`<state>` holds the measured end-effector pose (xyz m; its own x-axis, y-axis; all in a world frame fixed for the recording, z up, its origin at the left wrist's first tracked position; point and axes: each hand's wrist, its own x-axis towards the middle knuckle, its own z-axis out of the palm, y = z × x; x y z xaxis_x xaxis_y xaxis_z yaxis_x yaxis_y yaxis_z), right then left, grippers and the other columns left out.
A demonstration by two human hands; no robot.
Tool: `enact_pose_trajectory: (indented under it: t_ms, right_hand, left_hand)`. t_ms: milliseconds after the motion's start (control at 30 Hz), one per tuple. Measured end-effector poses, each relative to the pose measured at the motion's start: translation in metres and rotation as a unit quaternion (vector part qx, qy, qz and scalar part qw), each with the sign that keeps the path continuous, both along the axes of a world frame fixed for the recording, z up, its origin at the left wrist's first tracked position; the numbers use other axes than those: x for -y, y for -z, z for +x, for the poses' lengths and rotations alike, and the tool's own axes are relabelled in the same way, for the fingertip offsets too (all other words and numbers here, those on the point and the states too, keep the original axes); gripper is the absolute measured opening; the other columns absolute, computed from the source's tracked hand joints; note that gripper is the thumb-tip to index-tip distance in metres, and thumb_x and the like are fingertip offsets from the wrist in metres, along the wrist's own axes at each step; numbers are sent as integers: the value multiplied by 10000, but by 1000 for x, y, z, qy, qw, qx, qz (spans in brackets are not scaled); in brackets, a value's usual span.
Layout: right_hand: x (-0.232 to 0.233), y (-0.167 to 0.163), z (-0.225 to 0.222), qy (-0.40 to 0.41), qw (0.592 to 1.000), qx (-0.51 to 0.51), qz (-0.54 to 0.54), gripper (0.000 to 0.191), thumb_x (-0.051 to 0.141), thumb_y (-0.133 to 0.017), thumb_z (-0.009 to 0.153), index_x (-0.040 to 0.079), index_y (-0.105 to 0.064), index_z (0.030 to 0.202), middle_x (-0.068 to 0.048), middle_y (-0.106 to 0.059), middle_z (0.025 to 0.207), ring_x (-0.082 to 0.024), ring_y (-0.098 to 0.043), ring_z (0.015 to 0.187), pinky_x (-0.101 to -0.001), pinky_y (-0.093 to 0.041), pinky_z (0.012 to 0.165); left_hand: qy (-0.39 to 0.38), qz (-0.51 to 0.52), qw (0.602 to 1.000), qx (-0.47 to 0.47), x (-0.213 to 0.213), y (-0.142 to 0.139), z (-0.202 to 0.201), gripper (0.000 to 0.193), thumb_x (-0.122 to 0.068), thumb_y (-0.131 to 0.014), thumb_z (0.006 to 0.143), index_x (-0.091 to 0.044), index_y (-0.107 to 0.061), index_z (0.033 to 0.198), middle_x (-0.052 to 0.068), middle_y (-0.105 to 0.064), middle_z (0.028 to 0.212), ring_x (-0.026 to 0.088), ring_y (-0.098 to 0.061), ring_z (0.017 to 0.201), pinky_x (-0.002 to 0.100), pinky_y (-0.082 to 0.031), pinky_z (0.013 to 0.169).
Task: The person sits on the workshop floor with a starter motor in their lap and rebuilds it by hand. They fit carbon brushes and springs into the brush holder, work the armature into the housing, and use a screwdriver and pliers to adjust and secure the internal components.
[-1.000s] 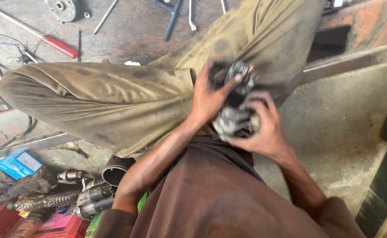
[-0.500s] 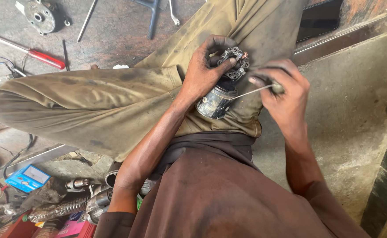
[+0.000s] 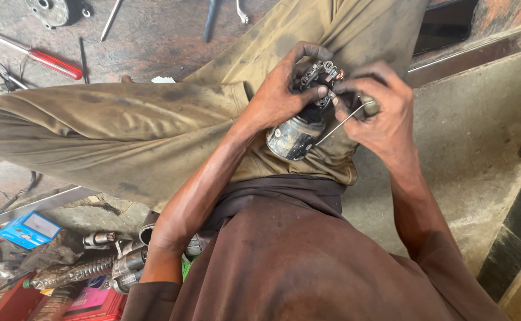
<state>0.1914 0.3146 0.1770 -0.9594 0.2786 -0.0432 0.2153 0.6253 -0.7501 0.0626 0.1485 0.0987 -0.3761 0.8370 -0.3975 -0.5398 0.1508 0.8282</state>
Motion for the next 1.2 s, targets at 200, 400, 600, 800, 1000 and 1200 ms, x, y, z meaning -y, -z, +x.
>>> enact_pose_trajectory:
  t_ms: [200, 400, 600, 800, 1000, 1200]
  right_hand:
    - [-10, -2, -3, -35, 999, 38, -12, 411, 24, -864, 858, 31, -741, 1250, -105, -683, 1166, -243, -711, 1056, -335, -585, 897]
    - [-6, -4, 1, -50, 995, 80, 39, 357, -29, -819, 898, 52, -757, 1240, -91, -687, 1147, -210, -721, 1013, -324, -596, 824]
    - [-8, -1, 11, -58, 991, 118, 34, 420, 59, -863, 858, 40, -738, 1259, -120, -671, 1150, -222, -705, 947, -323, -584, 763]
    - [-25, -3, 10, -35, 994, 83, -65, 285, 69, -840, 990, 60, -713, 1245, -77, -712, 1138, -182, -735, 1020, -295, -625, 865]
    - [-62, -27, 38, 114, 985, 81, -105, 351, 124, -836, 875, 68, -667, 1177, -63, -622, 1114, -150, -665, 937, -278, -590, 788]
    - [-42, -8, 50, 64, 997, 9, 38, 200, 105, -898, 1013, 2, -764, 1119, -85, -566, 1087, -166, -585, 930, -286, -479, 769]
  left_hand:
    - [18, 49, 999, -2, 0, 6, -5, 558, 79, -804, 900, -54, -504, 1351, 103, -694, 1228, 182, -666, 1215, 342, -553, 1088]
    - [13, 17, 999, -41, -2, 1, -5, 539, 59, -803, 876, -55, -536, 1329, 63, -708, 1239, 170, -700, 1206, 336, -569, 1069]
    - [23, 8, 999, -25, -4, 0, -7, 526, 58, -805, 887, -55, -534, 1323, 65, -733, 1205, 161, -702, 1174, 332, -576, 1046]
    - [29, 11, 999, -7, -4, 6, -7, 534, 77, -810, 865, -57, -545, 1310, 71, -709, 1226, 163, -688, 1184, 331, -584, 1043]
    - [13, 42, 999, 0, -6, 9, -10, 521, 109, -798, 867, -52, -556, 1300, 76, -710, 1257, 188, -681, 1233, 340, -567, 1078]
    - [34, 3, 999, -2, -5, 4, -5, 513, 90, -779, 872, -67, -559, 1308, 56, -762, 1212, 169, -714, 1199, 319, -589, 1047]
